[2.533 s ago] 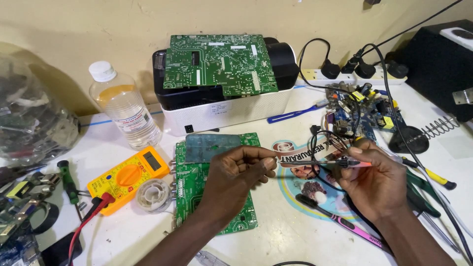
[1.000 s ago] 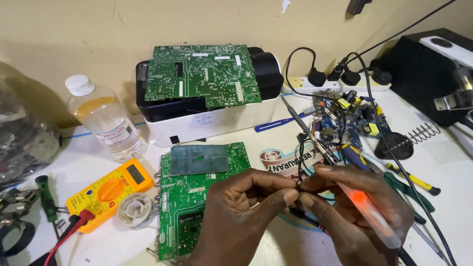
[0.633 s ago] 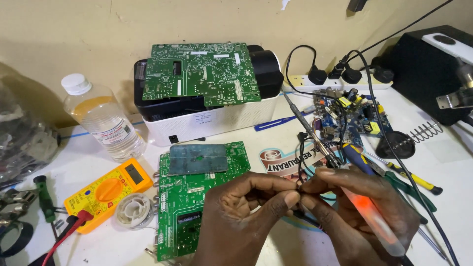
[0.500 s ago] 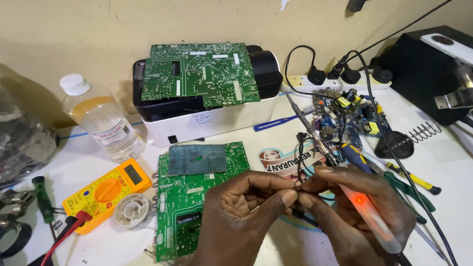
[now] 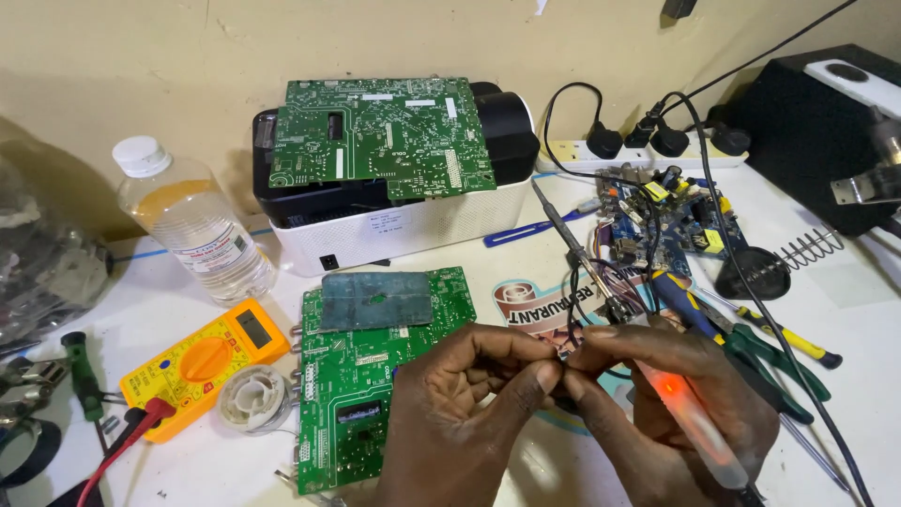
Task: Repairing a circuit board by soldering components and testing connections with a multimeter.
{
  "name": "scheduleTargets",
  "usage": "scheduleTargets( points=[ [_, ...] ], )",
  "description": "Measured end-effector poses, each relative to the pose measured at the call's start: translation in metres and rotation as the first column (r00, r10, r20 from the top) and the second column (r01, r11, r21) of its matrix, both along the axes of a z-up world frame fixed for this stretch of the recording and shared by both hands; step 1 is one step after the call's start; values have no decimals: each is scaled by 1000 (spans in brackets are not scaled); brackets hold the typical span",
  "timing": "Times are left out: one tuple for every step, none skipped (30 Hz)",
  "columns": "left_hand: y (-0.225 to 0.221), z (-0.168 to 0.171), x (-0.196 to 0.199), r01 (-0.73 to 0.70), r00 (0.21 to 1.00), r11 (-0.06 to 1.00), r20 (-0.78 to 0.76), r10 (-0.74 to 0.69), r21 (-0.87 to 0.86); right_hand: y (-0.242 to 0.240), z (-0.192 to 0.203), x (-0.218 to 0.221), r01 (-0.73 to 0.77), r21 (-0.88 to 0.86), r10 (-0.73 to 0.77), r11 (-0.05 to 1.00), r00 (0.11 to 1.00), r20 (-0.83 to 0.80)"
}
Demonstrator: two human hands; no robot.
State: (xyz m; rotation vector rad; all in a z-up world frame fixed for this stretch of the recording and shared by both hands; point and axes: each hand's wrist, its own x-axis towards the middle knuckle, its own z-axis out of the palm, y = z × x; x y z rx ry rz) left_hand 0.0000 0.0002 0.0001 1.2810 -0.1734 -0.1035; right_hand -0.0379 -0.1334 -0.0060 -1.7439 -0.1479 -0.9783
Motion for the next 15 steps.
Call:
scheduleTargets(
  points=[
    [0,0,0,1,1000,1000,-25,0,15,0,-1,-1,0,18,0,1000,1000,-24],
    [0,-1,0,1,1000,1000,-24,0,15,-1,1,0,0,19,0,1000,1000,-23],
    [0,-1,1,14,1000,999,-26,-16,-46,-3,3,2,-29,-11,29,1000,1000,-11],
    [0,-2,1,30,999,994,-27,-33,-106,-5,4,3,-56,-41,56,998,998,1],
    [1,2,2,32,999,994,-27,-35,-105,-6,4,2,-54,-40,54,998,999,1],
    [2,6,3,53,995,995,-76,-59,-88,-8,4,1,-68,42,69,997,997,-40],
    [3,10,5,75,989,995,-126,-83,-71,-10,4,0,-77,124,87,989,993,-80],
    [2,9,5,74,989,995,-126,-83,-71,-10,6,1,-77,124,87,989,993,-80],
    [2,7,6,80,984,989,-146,-98,-125,-10,8,1,-56,77,63,995,994,-84],
    [1,6,7,83,979,980,-166,-114,-180,-10,9,1,-36,29,38,999,995,-88],
    [2,6,7,83,979,980,-167,-113,-180,-10,11,1,-36,29,39,999,995,-88],
    [2,6,6,99,981,981,-150,-124,-167,-10,12,1,-26,-1,26,1000,995,-93],
    [2,6,6,115,982,981,-133,-135,-154,-10,13,1,-16,-31,12,999,995,-98],
    [2,6,6,114,982,981,-134,-135,-154,-11,13,1,-16,-32,13,999,995,-98],
    [2,6,7,122,978,981,-148,-144,-150,-12,13,0,-6,-62,0,998,995,-99]
  ],
)
